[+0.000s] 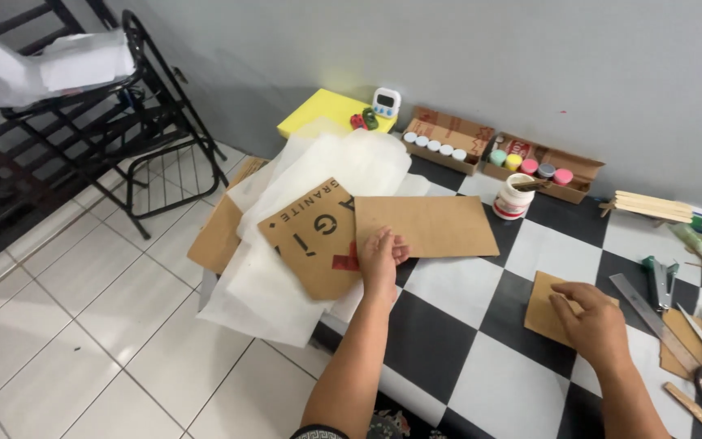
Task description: Measuring and organizing cardboard pieces on a table using a ruler.
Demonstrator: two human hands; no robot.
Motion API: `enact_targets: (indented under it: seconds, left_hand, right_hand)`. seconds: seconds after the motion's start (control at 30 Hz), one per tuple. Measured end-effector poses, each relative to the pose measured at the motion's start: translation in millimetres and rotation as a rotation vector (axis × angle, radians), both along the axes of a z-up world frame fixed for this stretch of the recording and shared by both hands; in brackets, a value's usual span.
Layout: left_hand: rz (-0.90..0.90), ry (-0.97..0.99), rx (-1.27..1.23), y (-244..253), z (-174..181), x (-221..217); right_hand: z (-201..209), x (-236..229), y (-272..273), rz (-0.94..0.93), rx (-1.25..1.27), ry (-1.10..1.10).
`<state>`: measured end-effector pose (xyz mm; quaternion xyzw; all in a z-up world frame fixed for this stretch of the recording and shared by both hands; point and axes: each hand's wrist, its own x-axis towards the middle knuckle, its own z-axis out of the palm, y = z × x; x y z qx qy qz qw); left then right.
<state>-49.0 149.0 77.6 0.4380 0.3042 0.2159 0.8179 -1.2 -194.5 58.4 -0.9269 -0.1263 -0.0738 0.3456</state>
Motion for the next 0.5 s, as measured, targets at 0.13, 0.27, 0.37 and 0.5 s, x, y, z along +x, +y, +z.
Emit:
enact_targets:
  seconds: [0.13, 0.27, 0.37, 0.5]
  left_hand:
    - [0.131, -0.087, -0.016, 32, -12, -17]
    - [0.358, -0.080, 0.149, 63, 8, -49]
    - [0.512, -0.028, 0.259, 88, 14, -72]
    - [0.529, 0.108, 0.145, 110, 57, -108]
  right_hand:
    - [17, -8, 100, 0.136, -0.200, -0.123]
    - [37, -35, 214, 0.474, -0.231, -0.324]
    - [38, -63, 282, 0.605, -0.268, -0.398]
    - [44, -97, 348, 0.675, -0.480, -0.223]
